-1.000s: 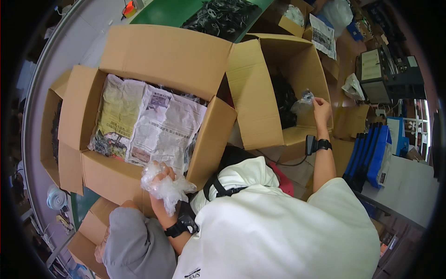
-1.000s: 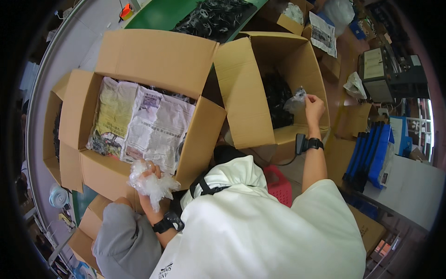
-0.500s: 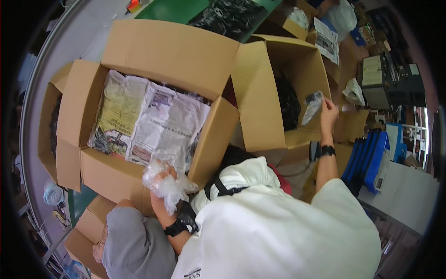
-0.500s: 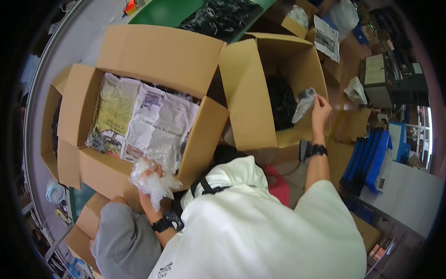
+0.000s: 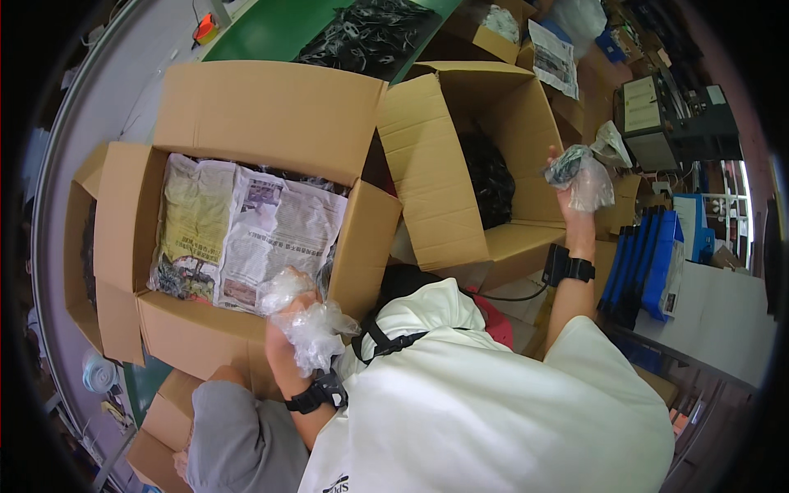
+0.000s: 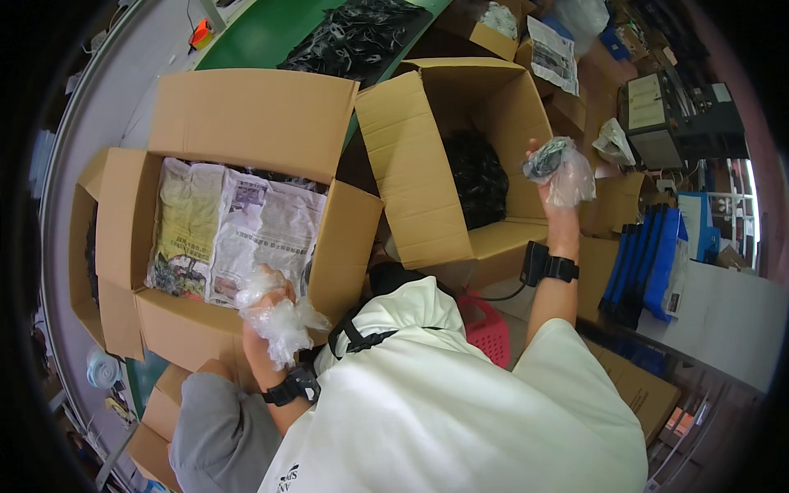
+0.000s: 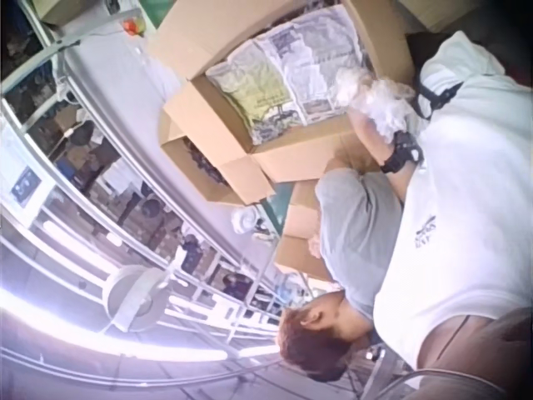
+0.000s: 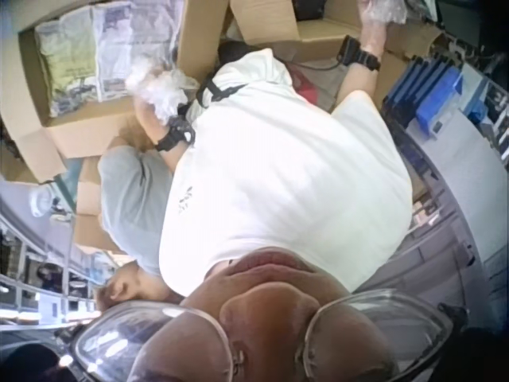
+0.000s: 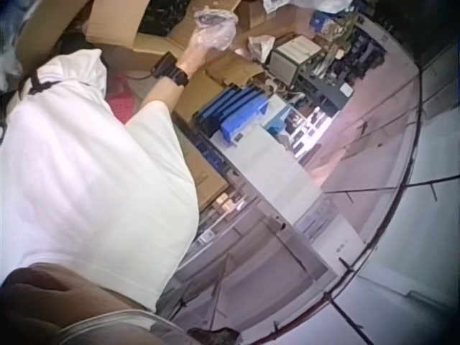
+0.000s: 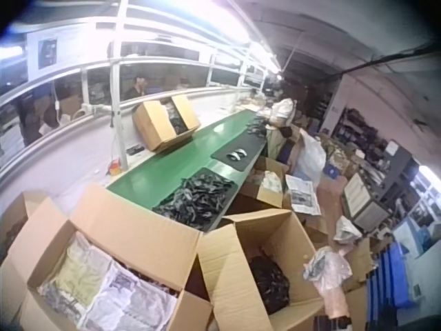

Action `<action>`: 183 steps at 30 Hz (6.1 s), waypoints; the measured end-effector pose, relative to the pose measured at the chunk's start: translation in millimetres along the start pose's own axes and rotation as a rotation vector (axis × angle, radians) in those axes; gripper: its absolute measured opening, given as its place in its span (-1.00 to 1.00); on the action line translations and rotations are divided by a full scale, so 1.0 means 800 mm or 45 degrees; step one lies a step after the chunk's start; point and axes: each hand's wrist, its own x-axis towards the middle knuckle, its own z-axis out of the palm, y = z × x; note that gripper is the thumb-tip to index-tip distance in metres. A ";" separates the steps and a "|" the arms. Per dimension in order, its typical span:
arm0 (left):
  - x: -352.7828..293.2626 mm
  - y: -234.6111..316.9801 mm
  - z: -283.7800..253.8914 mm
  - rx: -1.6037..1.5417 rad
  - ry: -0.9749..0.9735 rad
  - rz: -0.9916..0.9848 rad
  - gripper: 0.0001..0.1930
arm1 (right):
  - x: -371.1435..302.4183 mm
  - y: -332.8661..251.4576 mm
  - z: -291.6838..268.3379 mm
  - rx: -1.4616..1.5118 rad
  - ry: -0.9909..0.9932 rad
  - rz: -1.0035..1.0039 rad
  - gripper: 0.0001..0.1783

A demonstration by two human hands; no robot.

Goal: Sorting small black plastic components from one cardboard box into another in a factory setting.

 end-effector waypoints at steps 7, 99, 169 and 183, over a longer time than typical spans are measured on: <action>0.002 -0.002 -0.003 0.066 0.019 -0.040 -0.94 | 0.000 0.032 0.000 -1.574 0.234 0.171 -0.81; 0.014 -0.066 -0.113 -0.259 0.191 0.841 -0.50 | -0.248 0.313 0.438 -1.289 -1.789 -0.305 -0.95; -0.061 -0.061 -0.187 -0.897 0.046 0.431 -0.66 | -0.100 0.488 0.596 -0.511 -1.147 1.112 -0.87; -0.022 -0.079 -0.161 -0.671 -0.285 0.296 -0.63 | -0.027 0.257 0.389 -0.110 -0.651 0.710 -0.83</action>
